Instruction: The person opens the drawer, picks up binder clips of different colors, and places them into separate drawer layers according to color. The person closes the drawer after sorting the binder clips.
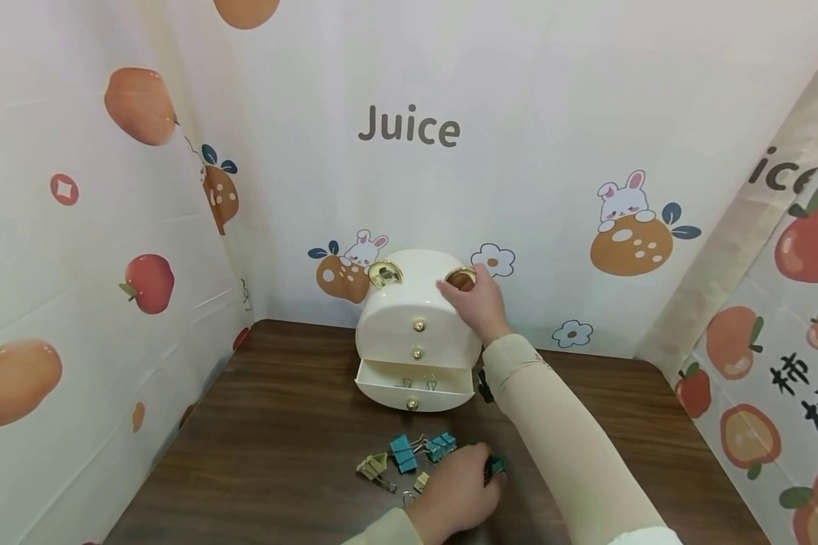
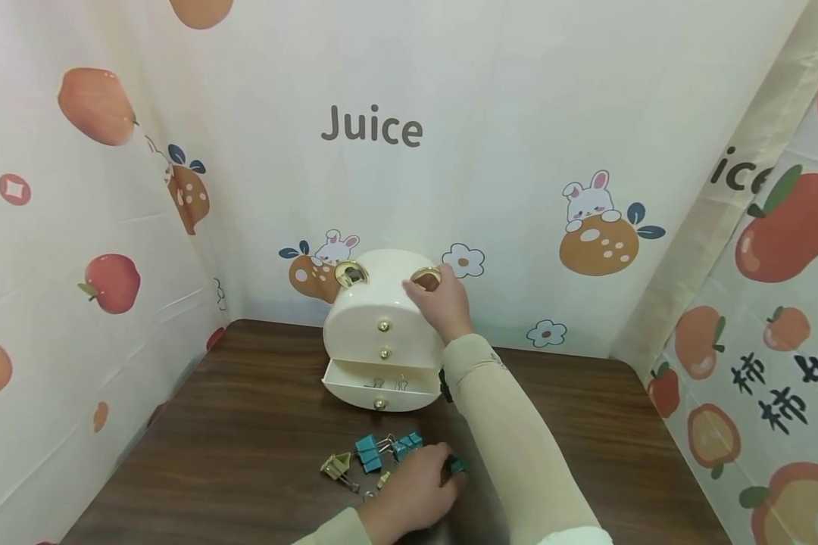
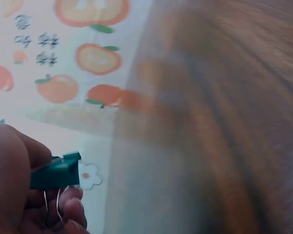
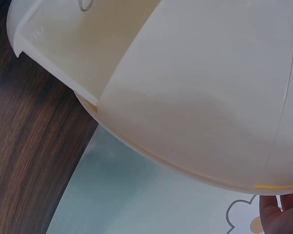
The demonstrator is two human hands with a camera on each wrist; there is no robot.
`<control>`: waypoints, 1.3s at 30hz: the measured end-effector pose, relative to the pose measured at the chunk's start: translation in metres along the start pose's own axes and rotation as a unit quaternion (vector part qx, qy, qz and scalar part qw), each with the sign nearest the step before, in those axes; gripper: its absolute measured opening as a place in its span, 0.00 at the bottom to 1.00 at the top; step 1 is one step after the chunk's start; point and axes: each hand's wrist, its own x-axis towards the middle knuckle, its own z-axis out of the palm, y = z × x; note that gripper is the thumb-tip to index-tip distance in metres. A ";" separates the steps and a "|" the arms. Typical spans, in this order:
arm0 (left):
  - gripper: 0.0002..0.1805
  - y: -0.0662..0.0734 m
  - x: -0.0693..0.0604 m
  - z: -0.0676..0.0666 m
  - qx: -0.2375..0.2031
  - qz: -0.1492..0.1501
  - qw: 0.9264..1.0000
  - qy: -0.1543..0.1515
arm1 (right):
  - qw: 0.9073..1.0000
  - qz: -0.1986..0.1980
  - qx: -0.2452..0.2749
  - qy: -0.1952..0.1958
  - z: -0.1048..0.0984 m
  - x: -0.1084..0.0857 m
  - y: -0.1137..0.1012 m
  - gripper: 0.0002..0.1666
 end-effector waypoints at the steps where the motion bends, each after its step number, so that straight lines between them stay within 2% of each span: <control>1: 0.10 -0.001 -0.001 -0.004 -0.033 -0.003 0.999 0.003 | 1.000 0.000 0.000 0.000 0.000 0.000 0.000 0.40; 3: 0.08 -0.002 -0.003 -0.011 -0.091 -0.008 0.996 0.011 | 1.000 -0.002 0.000 0.001 0.000 0.000 0.000 0.39; 5: 0.06 -0.003 -0.005 -0.019 -0.159 -0.012 0.987 0.021 | 1.000 -0.004 -0.001 0.002 0.000 0.000 0.000 0.39; 8: 0.04 -0.003 -0.006 -0.030 -0.256 -0.022 0.966 0.032 | 1.000 -0.004 -0.001 0.002 0.000 0.001 0.000 0.39; 11: 0.04 -0.004 -0.008 -0.041 -0.342 -0.023 0.939 0.038 | 1.000 0.002 -0.001 -0.001 0.000 0.001 0.000 0.40; 12: 0.05 -0.006 -0.008 -0.045 -0.351 -0.021 0.935 0.039 | 1.000 0.004 -0.001 -0.002 0.000 0.000 0.000 0.40; 13: 0.05 -0.008 -0.009 -0.048 -0.348 -0.018 0.936 0.041 | 1.000 0.006 -0.001 -0.003 0.000 0.000 0.000 0.40; 15: 0.06 -0.013 -0.012 -0.054 -0.310 -0.006 0.950 0.045 | 1.000 0.009 0.001 -0.006 0.000 0.000 -0.001 0.41; 18: 0.07 -0.027 -0.020 -0.061 -0.209 0.007 0.976 0.056 | 1.000 0.009 0.002 -0.011 0.001 -0.001 -0.001 0.42; 20: 0.07 -0.037 -0.024 -0.064 -0.152 0.012 0.986 0.068 | 1.000 0.006 0.002 -0.010 0.002 -0.001 -0.002 0.42; 22: 0.06 -0.047 -0.028 -0.068 -0.102 0.014 0.991 0.085 | 1.000 0.002 -0.002 -0.007 0.001 0.000 -0.001 0.41; 26: 0.08 -0.065 -0.037 -0.075 0.007 0.014 0.994 0.110 | 1.000 -0.001 -0.005 -0.003 0.000 -0.001 0.000 0.41; 30: 0.11 -0.077 -0.045 -0.082 0.094 0.010 0.989 0.112 | 1.000 0.004 -0.002 -0.006 -0.002 -0.003 0.001 0.41; 35: 0.13 -0.089 -0.047 -0.082 0.129 -0.015 0.986 0.105 | 1.000 0.000 -0.001 -0.006 -0.002 0.001 0.000 0.41; 39: 0.13 -0.094 -0.048 -0.076 0.152 -0.025 0.982 0.111 | 1.000 -0.005 0.000 -0.004 -0.001 0.001 0.001 0.41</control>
